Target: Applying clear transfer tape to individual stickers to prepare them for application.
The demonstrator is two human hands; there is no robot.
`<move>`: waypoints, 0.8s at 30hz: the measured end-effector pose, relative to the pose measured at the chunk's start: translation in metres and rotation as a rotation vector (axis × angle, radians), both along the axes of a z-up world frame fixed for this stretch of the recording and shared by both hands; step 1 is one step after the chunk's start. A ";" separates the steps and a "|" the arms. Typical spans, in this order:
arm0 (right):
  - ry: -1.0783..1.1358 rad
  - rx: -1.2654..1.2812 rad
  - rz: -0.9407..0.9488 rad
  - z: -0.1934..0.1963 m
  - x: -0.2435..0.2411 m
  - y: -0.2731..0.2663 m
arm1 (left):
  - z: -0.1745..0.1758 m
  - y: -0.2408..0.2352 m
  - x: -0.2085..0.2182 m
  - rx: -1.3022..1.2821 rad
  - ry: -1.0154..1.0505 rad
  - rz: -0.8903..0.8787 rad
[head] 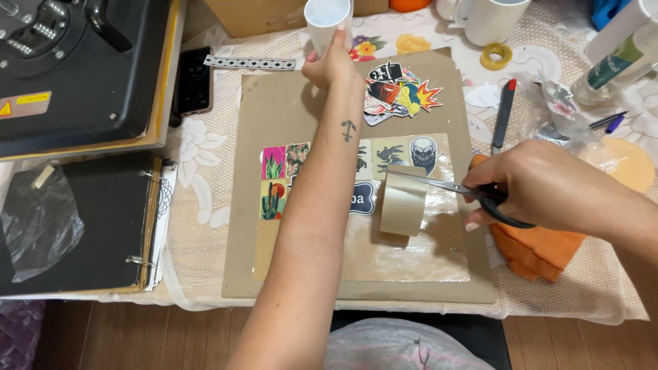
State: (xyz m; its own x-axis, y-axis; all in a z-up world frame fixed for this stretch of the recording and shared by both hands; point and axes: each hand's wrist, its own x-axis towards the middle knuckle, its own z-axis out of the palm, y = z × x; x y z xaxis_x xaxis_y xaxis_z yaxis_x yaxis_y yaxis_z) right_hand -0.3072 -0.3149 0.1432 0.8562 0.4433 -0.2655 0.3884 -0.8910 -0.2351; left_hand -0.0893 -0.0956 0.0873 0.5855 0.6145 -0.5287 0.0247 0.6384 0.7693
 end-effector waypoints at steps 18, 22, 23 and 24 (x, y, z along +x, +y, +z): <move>-0.014 0.039 0.062 -0.011 0.008 -0.006 | -0.010 0.011 0.029 -0.009 0.054 0.043; 0.008 -0.002 0.037 -0.009 0.008 -0.006 | -0.010 0.013 0.032 0.043 0.046 0.039; 0.007 -0.002 0.038 -0.009 0.009 -0.006 | -0.009 0.014 0.033 0.043 0.045 0.040; 0.006 -0.004 0.036 -0.008 0.008 -0.005 | -0.008 0.015 0.034 0.027 0.074 0.043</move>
State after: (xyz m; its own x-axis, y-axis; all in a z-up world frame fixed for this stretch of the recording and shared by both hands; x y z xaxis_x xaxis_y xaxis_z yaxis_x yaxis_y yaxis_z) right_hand -0.2987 -0.3202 0.1351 0.8379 0.4728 -0.2728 0.4189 -0.8774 -0.2340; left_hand -0.0557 -0.0808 0.0790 0.5182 0.6527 -0.5527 0.0557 0.6191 0.7833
